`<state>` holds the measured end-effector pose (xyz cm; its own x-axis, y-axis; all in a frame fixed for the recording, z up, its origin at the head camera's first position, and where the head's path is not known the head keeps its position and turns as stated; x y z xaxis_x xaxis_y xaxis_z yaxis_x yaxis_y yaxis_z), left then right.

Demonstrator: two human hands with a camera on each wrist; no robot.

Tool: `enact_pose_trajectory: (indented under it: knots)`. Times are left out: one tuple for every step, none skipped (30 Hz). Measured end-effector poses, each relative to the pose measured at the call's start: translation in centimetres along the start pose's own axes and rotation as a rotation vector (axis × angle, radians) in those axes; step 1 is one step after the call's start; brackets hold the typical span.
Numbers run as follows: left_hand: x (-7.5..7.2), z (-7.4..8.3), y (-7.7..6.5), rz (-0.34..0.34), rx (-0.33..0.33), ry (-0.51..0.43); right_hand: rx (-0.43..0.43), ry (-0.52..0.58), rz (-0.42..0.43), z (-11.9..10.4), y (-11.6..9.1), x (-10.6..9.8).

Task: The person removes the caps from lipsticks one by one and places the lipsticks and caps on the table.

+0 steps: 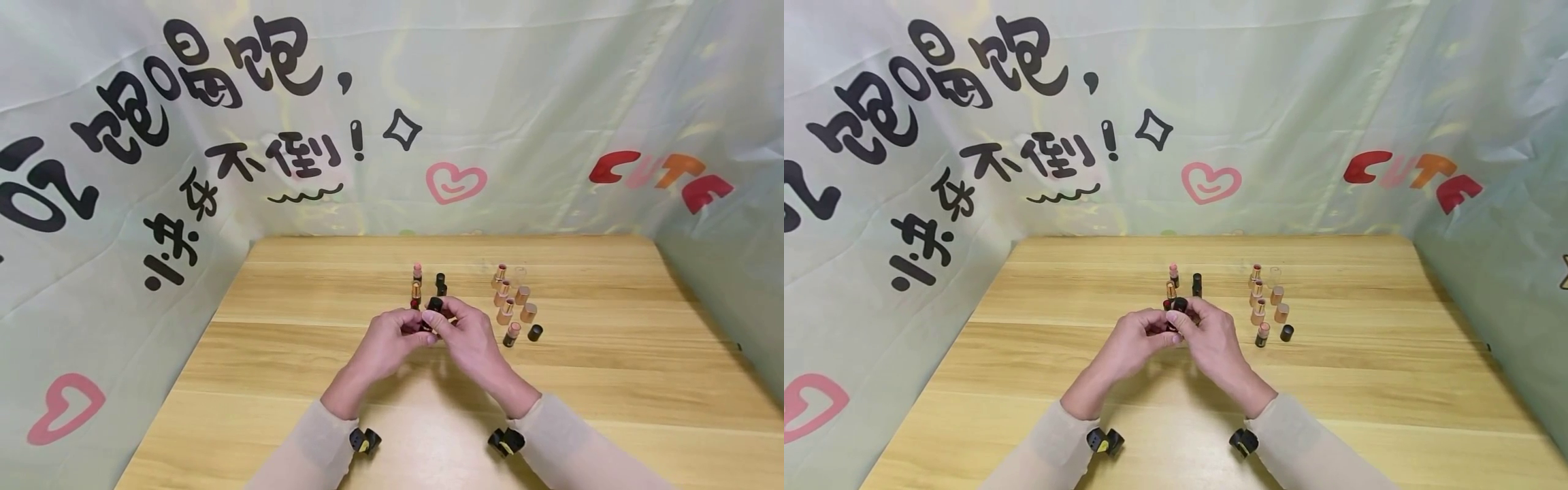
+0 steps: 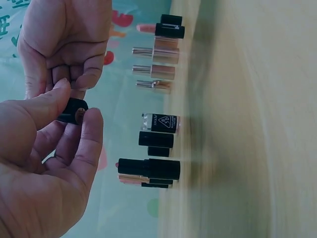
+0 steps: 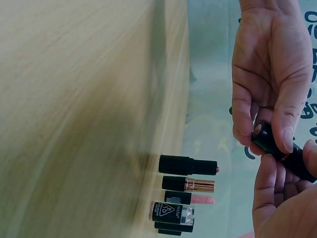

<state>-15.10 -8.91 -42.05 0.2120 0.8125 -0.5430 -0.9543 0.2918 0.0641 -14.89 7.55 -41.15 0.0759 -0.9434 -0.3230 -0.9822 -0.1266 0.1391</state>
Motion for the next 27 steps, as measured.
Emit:
enact_pose_trajectory:
  knots:
    - [-0.03,0.07,0.0,-0.003,-0.004,-0.004,-0.006,-0.008,0.005,-0.05,0.01,-0.02]
    - [-0.06,0.15,0.0,-0.005,-0.008,-0.006,-0.01,-0.017,0.01,-0.08,0.02,-0.03]
    - [-0.09,0.21,0.01,-0.006,-0.01,-0.007,-0.012,-0.019,0.011,-0.1,0.04,-0.05]
    - [-0.1,0.27,0.01,-0.008,-0.011,-0.009,-0.012,-0.02,0.012,-0.1,0.06,-0.06]
    - [-0.09,0.3,0.03,-0.012,-0.011,-0.014,-0.01,-0.02,0.012,-0.13,0.06,-0.09]
    - [-0.08,0.35,0.04,-0.014,-0.011,-0.016,-0.008,-0.021,0.012,-0.15,0.07,-0.12]
    - [-0.07,0.39,0.06,-0.014,-0.009,-0.017,-0.005,-0.018,0.011,-0.17,0.08,-0.14]
    - [-0.07,0.46,0.06,-0.013,-0.006,-0.016,-0.003,-0.014,0.011,-0.19,0.09,-0.17]
    - [-0.05,0.52,0.06,-0.012,-0.003,-0.017,-0.001,-0.011,0.015,-0.23,0.1,-0.2]
    - [-0.03,0.59,0.06,-0.012,0.001,-0.022,0.001,-0.007,0.021,-0.27,0.12,-0.24]
    - [0.0,0.67,0.05,-0.013,0.006,-0.026,0.004,-0.002,0.027,-0.3,0.12,-0.27]
    - [0.02,0.76,0.03,-0.013,0.01,-0.027,0.008,0.002,0.033,-0.32,0.11,-0.3]
    - [0.03,0.82,0.0,-0.012,0.014,-0.025,0.01,0.007,0.042,-0.36,0.11,-0.31]
    - [0.05,0.88,-0.04,-0.011,0.02,-0.026,0.012,0.009,0.052,-0.39,0.1,-0.32]
    - [0.07,0.91,-0.05,-0.011,0.024,-0.028,0.014,0.01,0.062,-0.41,0.08,-0.32]
    - [0.08,0.93,-0.06,-0.011,0.028,-0.03,0.015,0.011,0.071,-0.43,0.05,-0.32]
    - [0.09,0.94,-0.05,-0.01,0.033,-0.029,0.015,0.009,0.081,-0.47,0.03,-0.31]
    - [0.09,0.94,-0.04,-0.009,0.037,-0.028,0.013,0.005,0.091,-0.5,0.02,-0.31]
    - [0.09,0.95,-0.03,-0.008,0.043,-0.028,0.011,0.0,0.1,-0.51,0.02,-0.31]
    - [0.08,0.96,-0.04,-0.009,0.048,-0.028,0.013,-0.003,0.106,-0.52,0.0,-0.3]
    - [0.07,0.96,-0.02,-0.01,0.051,-0.026,0.016,-0.006,0.11,-0.53,-0.02,-0.27]
    - [0.07,0.96,-0.01,-0.01,0.054,-0.025,0.018,-0.008,0.114,-0.54,-0.02,-0.25]
    - [0.07,0.99,-0.01,-0.011,0.058,-0.023,0.026,-0.008,0.115,-0.52,-0.02,-0.23]
    - [0.08,0.98,-0.02,-0.013,0.056,-0.022,0.038,-0.005,0.115,-0.5,-0.03,-0.2]
    - [0.11,0.97,-0.01,-0.014,0.056,-0.018,0.051,-0.002,0.117,-0.49,-0.05,-0.18]
    - [0.14,0.96,0.04,-0.014,0.055,-0.013,0.063,-0.001,0.121,-0.52,-0.09,-0.19]
    - [0.17,0.96,0.09,-0.015,0.053,-0.007,0.077,0.003,0.126,-0.52,-0.11,-0.17]
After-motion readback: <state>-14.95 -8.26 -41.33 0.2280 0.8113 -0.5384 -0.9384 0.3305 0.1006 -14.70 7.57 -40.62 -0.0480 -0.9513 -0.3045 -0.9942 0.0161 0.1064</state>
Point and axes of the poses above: each hand's wrist, its own y-axis towards the middle knuckle, its own x-axis out of the palm, z = x × y, the point moved 3 cm from there along y, towards the middle knuckle, and after that the axes turned 2 degrees about y, right-handed, at the moved point
